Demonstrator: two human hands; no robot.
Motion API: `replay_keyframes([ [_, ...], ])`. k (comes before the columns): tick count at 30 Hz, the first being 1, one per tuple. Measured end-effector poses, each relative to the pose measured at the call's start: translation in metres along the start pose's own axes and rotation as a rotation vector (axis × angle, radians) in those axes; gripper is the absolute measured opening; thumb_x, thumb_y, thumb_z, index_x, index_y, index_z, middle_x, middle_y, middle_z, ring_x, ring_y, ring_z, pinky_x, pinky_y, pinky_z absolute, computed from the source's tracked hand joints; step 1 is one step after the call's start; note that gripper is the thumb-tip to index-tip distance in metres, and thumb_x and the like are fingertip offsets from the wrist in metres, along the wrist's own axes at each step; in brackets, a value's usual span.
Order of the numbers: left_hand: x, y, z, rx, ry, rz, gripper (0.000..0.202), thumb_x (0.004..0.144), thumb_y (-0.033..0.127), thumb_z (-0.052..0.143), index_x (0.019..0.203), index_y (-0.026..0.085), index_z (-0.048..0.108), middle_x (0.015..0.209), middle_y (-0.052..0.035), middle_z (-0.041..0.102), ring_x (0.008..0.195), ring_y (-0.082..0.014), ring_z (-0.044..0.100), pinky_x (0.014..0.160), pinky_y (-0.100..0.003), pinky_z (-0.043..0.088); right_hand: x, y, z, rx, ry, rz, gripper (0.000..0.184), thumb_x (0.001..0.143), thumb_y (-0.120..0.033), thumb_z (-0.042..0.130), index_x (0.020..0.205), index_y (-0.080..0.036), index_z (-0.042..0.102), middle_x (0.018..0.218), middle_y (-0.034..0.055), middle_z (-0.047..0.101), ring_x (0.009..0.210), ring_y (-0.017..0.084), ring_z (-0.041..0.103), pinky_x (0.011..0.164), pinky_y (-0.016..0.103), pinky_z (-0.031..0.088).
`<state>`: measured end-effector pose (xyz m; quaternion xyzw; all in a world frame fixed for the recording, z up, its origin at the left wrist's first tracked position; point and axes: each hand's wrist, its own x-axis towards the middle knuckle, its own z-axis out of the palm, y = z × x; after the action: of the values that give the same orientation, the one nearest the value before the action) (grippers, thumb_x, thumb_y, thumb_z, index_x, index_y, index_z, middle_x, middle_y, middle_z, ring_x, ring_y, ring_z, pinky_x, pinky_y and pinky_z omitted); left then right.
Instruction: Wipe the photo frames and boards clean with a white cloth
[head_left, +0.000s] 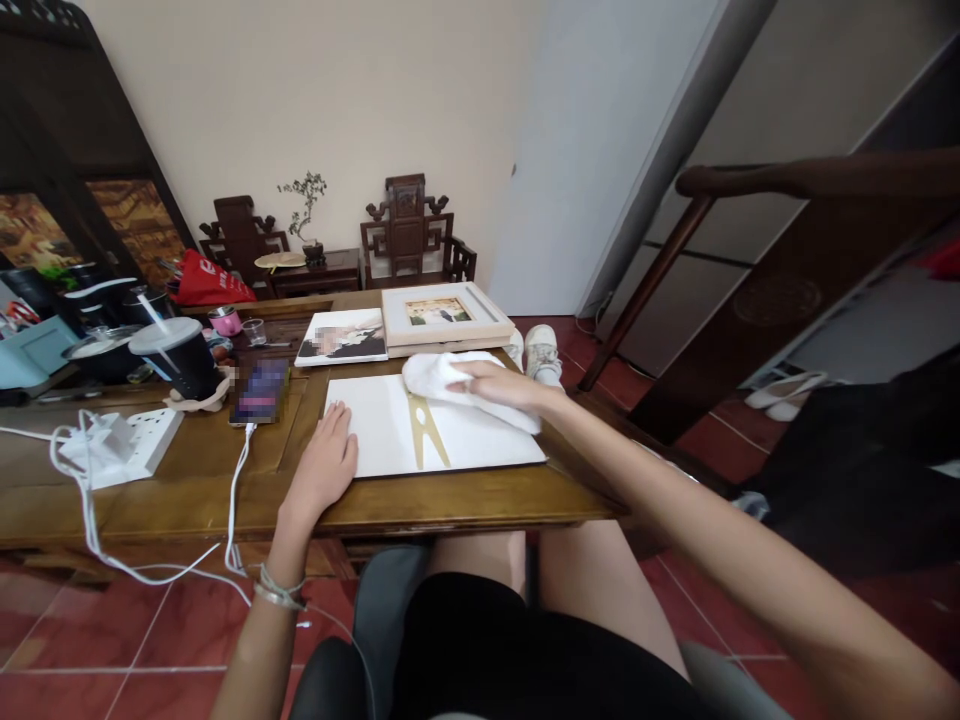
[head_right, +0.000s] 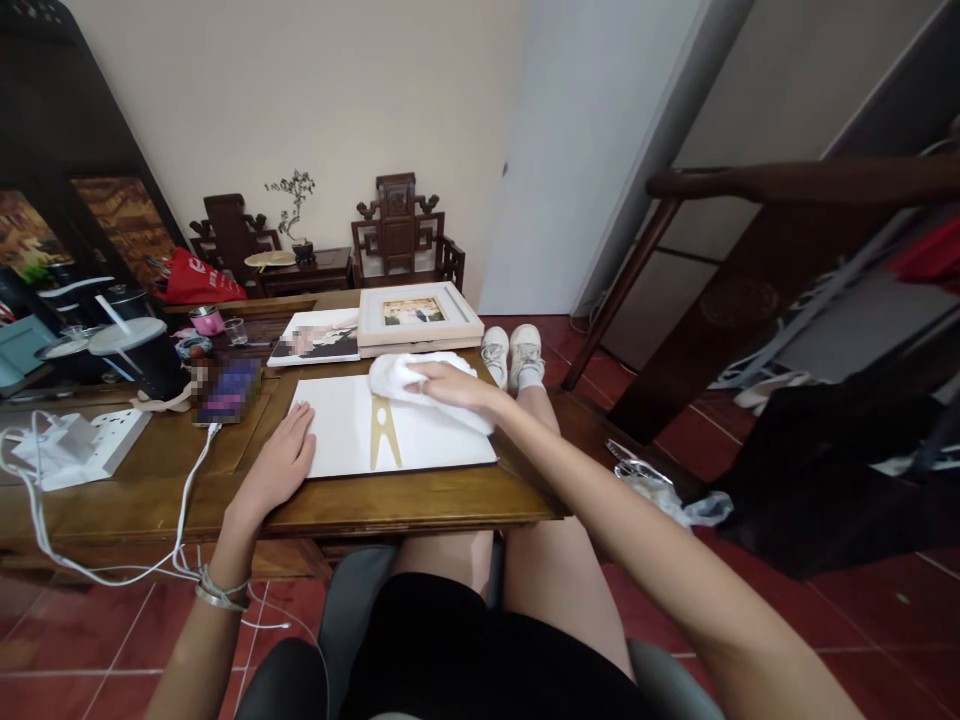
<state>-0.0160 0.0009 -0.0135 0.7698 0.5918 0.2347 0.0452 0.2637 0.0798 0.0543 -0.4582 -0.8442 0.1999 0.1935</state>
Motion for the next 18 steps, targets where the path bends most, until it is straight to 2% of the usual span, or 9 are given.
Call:
replay_keyframes([
  [3,0.0,-0.001,-0.001,-0.002,-0.017,-0.004,0.051,0.094,0.028,0.027,0.137,0.004,0.04,0.15,-0.0186,0.035,0.142,-0.0239,0.026,0.117,-0.043,0.021,0.024,-0.007,0.018,0.005,0.037,-0.037,0.034,0.086,-0.025,0.041,0.11,-0.017,0.062,0.122,0.0087,0.064,0.112,0.026,0.055,0.097,0.036,0.039],
  [6,0.0,0.0,-0.001,0.003,-0.035,-0.008,0.053,0.094,0.028,0.026,0.138,0.001,0.038,0.15,-0.0201,0.033,0.142,-0.0244,0.025,0.117,-0.044,0.021,0.023,-0.021,0.032,-0.02,0.03,-0.069,0.028,0.083,-0.017,0.04,0.1,-0.017,0.062,0.103,0.0086,0.068,0.097,0.025,0.059,0.088,0.032,0.041],
  [8,0.0,0.0,-0.001,0.007,-0.034,-0.008,0.053,0.094,0.028,0.026,0.138,0.001,0.038,0.15,-0.0203,0.033,0.142,-0.0245,0.025,0.117,-0.044,0.021,0.007,-0.031,0.037,-0.038,0.008,-0.097,0.026,0.078,-0.009,0.04,0.092,-0.017,0.061,0.091,0.0076,0.067,0.089,0.024,0.059,0.081,0.03,0.04],
  [11,0.0,0.001,0.0,0.011,-0.016,-0.006,0.052,0.094,0.027,0.027,0.138,0.002,0.039,0.15,-0.0199,0.034,0.142,-0.0243,0.026,0.117,-0.045,0.022,-0.033,-0.049,0.038,-0.131,-0.047,-0.154,0.028,0.073,-0.004,0.042,0.09,-0.017,0.059,0.08,0.0066,0.061,0.082,0.023,0.057,0.076,0.029,0.038],
  [15,0.0,0.002,0.001,0.015,-0.01,-0.006,0.051,0.093,0.026,0.028,0.137,0.003,0.041,0.149,-0.0195,0.035,0.142,-0.0245,0.026,0.117,-0.044,0.022,-0.086,-0.075,0.025,-0.258,-0.19,-0.214,0.029,0.074,-0.004,0.042,0.095,-0.017,0.056,0.077,0.0061,0.055,0.078,0.023,0.053,0.072,0.029,0.037],
  [18,0.0,0.002,0.002,0.014,-0.011,-0.007,0.051,0.093,0.025,0.029,0.136,0.002,0.041,0.149,-0.0201,0.035,0.142,-0.0249,0.026,0.117,-0.044,0.022,-0.102,-0.088,0.016,-0.265,-0.304,-0.217,0.027,0.074,-0.004,0.042,0.092,-0.018,0.056,0.075,0.0054,0.054,0.077,0.022,0.053,0.069,0.028,0.037],
])
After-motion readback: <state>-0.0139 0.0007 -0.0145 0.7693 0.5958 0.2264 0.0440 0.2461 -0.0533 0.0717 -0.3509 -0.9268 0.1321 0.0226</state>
